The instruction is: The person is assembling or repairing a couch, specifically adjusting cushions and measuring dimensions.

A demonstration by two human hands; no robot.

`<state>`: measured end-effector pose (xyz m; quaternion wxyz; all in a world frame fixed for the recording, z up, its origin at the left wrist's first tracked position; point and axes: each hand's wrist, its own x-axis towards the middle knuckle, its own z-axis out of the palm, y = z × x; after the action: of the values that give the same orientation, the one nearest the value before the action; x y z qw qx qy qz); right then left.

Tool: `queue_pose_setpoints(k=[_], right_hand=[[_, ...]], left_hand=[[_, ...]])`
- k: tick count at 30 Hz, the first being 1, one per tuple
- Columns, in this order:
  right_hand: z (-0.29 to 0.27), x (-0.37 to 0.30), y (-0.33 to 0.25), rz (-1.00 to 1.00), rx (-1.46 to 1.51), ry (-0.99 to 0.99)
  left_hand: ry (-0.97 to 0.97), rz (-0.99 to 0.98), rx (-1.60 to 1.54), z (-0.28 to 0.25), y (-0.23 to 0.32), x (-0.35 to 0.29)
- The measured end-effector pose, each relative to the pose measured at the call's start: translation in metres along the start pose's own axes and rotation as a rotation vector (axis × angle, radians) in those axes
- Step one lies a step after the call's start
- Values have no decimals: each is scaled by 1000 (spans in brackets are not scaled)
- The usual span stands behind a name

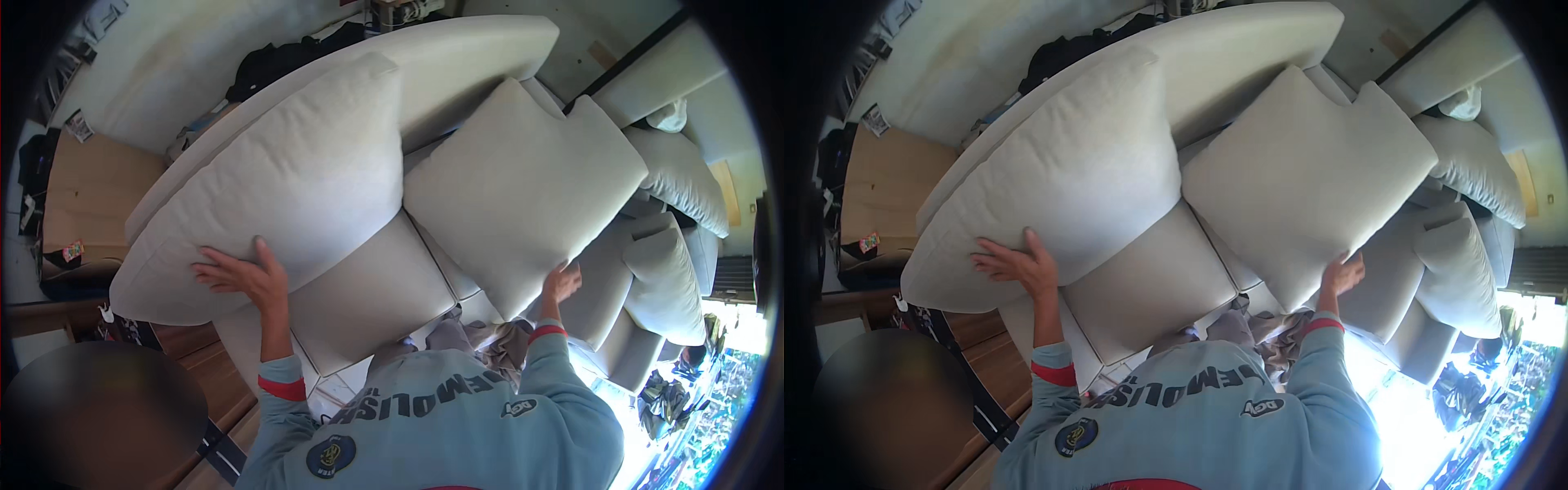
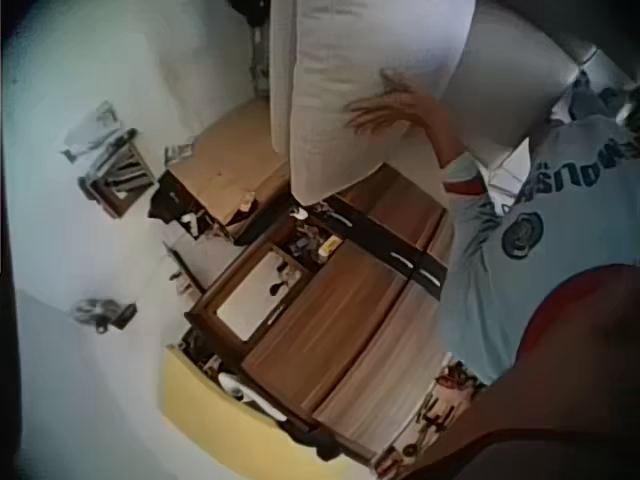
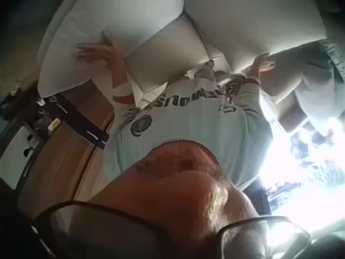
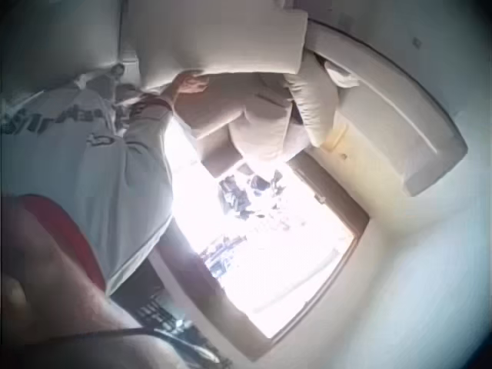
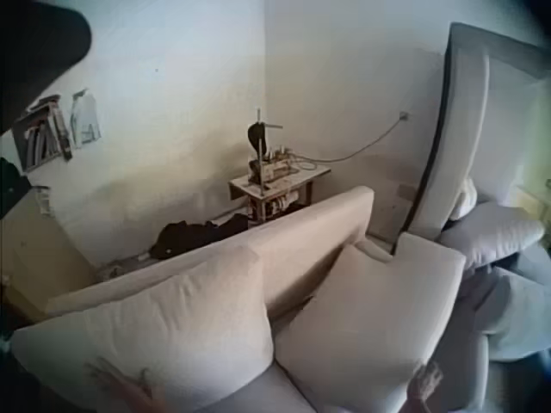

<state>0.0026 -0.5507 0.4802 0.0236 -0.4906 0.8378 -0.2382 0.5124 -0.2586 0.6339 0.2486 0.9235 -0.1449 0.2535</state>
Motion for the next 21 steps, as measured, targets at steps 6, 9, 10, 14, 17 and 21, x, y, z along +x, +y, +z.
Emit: queue_pose_setpoints(k=[6, 9, 10, 14, 17, 21], right_hand=[[19, 55, 149, 756, 1028, -467], [13, 34, 71, 741, 952, -884], [9, 28, 51, 620, 820, -835], [-107, -12, -79, 74, 1344, -1175], [-135, -17, -193, -945, 1307, -1154], [-132, -3, -259, -1242, 1206, -861]], left_hand=[[-165, 126, -176, 12, 66, -63], [-461, 119, -478, 12, 77, -108], [-540, 129, -539, 33, 68, -138], [-1423, -1085, -642, 21, 110, -205], [-1435, -1216, -1314, 37, 171, -207], [-1186, -755, -1944, 53, 262, -149]])
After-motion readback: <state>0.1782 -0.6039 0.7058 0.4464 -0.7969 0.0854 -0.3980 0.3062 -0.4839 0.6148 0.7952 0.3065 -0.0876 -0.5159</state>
